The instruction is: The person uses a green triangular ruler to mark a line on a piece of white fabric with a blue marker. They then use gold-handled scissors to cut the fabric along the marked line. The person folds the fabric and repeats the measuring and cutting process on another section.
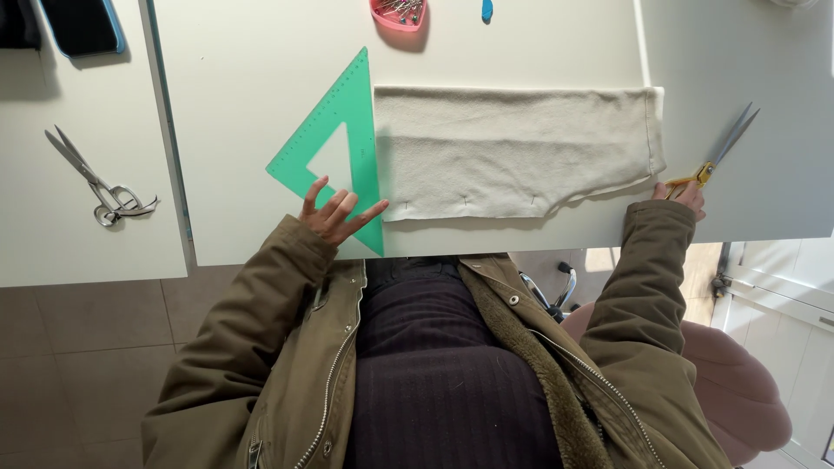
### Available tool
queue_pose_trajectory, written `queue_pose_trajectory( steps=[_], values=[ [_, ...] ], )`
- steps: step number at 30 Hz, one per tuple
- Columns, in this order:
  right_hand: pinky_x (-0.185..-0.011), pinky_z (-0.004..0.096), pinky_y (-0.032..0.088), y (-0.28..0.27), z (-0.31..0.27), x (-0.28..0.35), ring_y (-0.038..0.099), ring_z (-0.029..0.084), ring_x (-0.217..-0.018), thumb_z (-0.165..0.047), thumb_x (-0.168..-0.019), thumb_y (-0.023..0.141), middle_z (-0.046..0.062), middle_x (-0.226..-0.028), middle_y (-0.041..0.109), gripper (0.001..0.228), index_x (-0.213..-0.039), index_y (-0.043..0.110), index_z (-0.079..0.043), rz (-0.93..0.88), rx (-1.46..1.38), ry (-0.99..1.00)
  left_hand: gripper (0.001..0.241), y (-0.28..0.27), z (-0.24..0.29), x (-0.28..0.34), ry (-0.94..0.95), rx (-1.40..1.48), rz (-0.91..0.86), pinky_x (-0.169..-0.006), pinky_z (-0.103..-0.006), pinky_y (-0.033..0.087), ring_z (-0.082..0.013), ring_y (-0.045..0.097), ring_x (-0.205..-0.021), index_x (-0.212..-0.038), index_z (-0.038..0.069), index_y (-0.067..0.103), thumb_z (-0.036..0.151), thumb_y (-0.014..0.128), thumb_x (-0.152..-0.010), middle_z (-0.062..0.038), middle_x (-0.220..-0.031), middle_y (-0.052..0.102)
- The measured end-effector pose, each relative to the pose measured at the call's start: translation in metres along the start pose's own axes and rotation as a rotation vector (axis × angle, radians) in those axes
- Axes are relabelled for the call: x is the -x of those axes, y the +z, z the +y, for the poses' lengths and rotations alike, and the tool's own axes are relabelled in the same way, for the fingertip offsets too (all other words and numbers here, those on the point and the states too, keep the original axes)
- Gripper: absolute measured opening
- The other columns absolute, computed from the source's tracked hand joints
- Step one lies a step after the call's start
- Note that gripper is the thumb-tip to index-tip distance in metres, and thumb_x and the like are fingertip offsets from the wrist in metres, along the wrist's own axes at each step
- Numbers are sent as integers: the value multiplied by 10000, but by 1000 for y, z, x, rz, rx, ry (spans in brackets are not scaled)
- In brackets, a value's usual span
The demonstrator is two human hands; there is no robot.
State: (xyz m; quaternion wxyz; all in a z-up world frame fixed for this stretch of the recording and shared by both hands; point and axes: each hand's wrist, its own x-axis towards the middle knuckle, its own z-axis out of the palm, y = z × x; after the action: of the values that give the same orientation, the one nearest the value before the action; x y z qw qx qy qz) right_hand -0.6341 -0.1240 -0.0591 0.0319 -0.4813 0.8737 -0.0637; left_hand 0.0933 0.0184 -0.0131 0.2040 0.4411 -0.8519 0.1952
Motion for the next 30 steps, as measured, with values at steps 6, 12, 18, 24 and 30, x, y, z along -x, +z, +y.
queue_pose_trajectory(
  steps=[6,12,18,24,30],
  values=[
    [-1079,562,408,27,40,0,438,474,-1274,-295,-1028,731,237,-1561,450,639,-1580,480,-92,57,-39,-117,752,24,8,-1,33,59,-240,-1255,-568,210,-161,566,-1145,-1591,385,443,-31,559,-975,-27,-1138,509],
    [-1081,539,418,2,17,9,494,426,-1259,-186,-932,756,214,-1461,510,699,-1543,436,-70,16,-56,-37,701,20,1,-4,39,59,-380,-1290,-538,172,-131,531,-1233,-1616,252,417,-2,552,-977,4,-1185,480],
    [-1008,476,506,-25,-13,14,585,371,-1180,-213,-864,791,203,-1358,525,740,-1470,389,-75,-28,-68,147,627,20,-1,0,6,62,-373,-1307,-524,189,-109,524,-1236,-1606,154,420,47,590,-1011,18,-1181,473],
    [-935,440,555,-45,-34,31,658,329,-1049,-235,-832,813,186,-1283,566,749,-1420,374,-85,-56,-64,244,644,19,-4,0,-10,77,-386,-1305,-531,192,-118,519,-1249,-1598,166,429,44,609,-992,17,-1176,472],
    [-915,428,563,-53,-43,48,680,299,-1003,-243,-854,823,131,-1171,631,657,-1358,437,-72,-32,-109,185,672,20,-3,2,-21,96,-379,-1303,-541,187,-124,518,-1244,-1603,168,429,24,611,-973,8,-1166,464]
  ],
)
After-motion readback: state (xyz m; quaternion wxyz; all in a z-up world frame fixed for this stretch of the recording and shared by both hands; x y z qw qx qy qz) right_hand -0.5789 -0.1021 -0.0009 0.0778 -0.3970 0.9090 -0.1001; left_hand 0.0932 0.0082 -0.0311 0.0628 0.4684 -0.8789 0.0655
